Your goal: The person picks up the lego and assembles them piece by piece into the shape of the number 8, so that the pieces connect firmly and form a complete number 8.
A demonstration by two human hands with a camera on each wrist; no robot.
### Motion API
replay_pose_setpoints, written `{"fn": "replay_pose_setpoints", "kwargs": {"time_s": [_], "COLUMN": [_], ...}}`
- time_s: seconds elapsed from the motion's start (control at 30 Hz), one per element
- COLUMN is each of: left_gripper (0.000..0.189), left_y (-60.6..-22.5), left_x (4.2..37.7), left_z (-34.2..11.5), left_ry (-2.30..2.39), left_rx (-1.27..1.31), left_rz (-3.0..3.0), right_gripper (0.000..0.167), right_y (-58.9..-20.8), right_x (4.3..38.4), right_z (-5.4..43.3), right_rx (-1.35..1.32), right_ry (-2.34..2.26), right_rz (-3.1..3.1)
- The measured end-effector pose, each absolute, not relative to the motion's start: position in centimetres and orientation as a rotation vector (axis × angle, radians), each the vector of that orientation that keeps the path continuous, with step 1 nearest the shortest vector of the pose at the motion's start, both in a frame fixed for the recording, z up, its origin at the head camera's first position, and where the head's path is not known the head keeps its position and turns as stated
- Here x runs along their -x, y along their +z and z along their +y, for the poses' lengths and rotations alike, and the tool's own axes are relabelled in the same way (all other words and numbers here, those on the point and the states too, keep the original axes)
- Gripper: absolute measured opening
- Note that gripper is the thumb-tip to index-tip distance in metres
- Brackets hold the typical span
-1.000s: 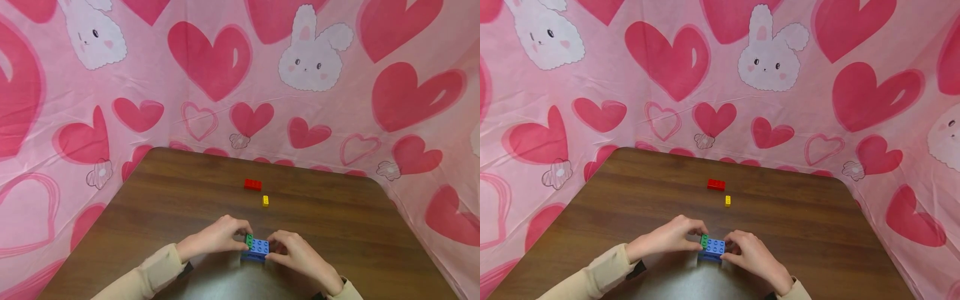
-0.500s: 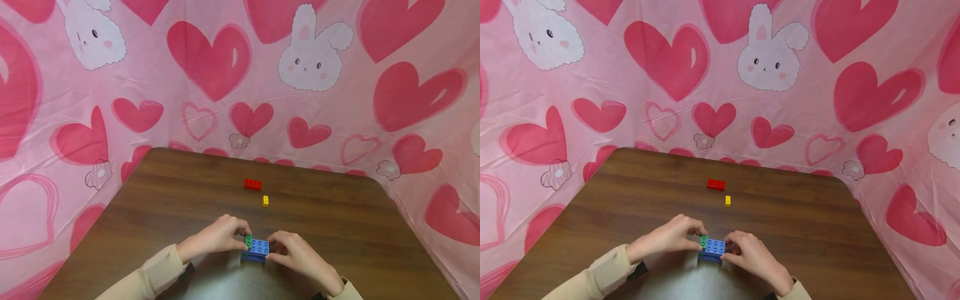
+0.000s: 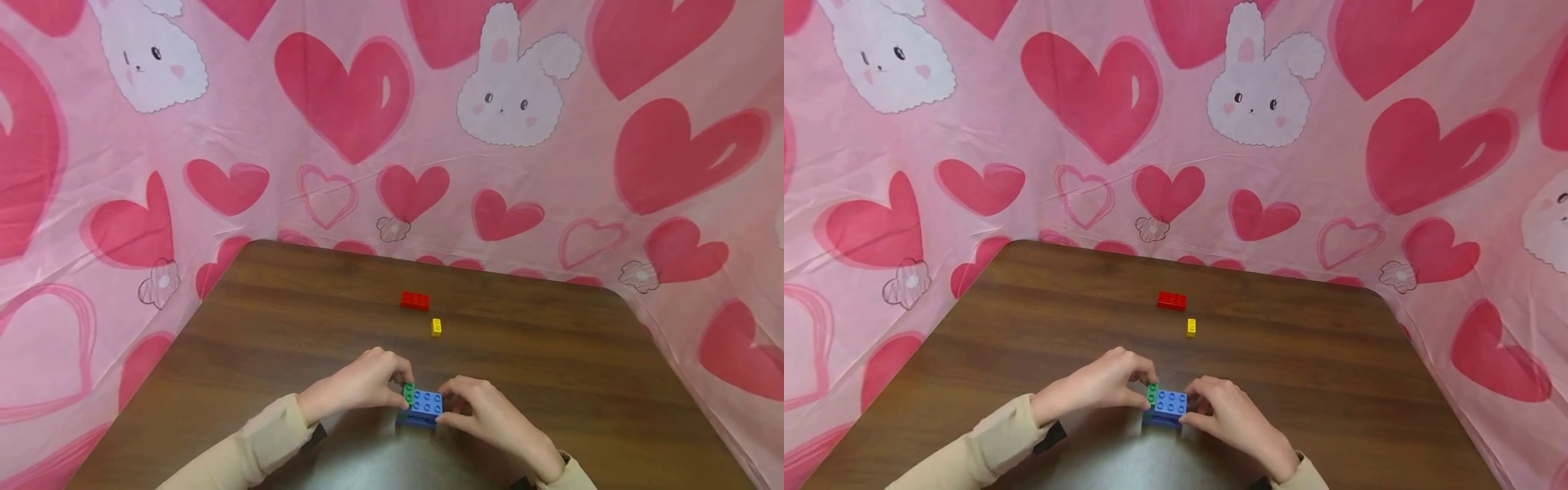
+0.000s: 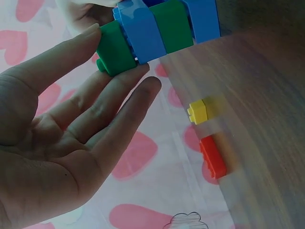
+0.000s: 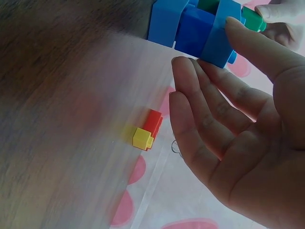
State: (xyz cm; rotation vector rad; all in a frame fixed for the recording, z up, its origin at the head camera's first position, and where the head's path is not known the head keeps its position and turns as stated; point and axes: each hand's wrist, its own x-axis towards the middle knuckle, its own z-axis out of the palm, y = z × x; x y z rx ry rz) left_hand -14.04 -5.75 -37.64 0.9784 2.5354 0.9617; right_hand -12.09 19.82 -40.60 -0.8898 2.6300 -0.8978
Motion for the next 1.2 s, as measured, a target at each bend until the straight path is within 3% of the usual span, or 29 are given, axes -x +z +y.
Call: {"fn": "replay_pose_setpoints", "kwargs": {"time_s": [0.87, 1.2], "left_gripper": [0.024, 0.024], "left_y": [-39.7, -39.8], "left_x": [14.0, 14.1], "left_z": [-6.4, -6.5], "left_ry": [1.077, 1.098], "left_rx": [-1.022, -1.014], "left_rz": [2.506, 2.482], "right_gripper": [0.033, 0.028], "right_y": [-40.3, -38.8], "right_x": [12.3, 13.3], "right_z": [19.8, 19.9], "right_rx": [0.89, 1.011], "right_ry": [-0.851, -0.715], "right_rz": [2.602, 2.584]}}
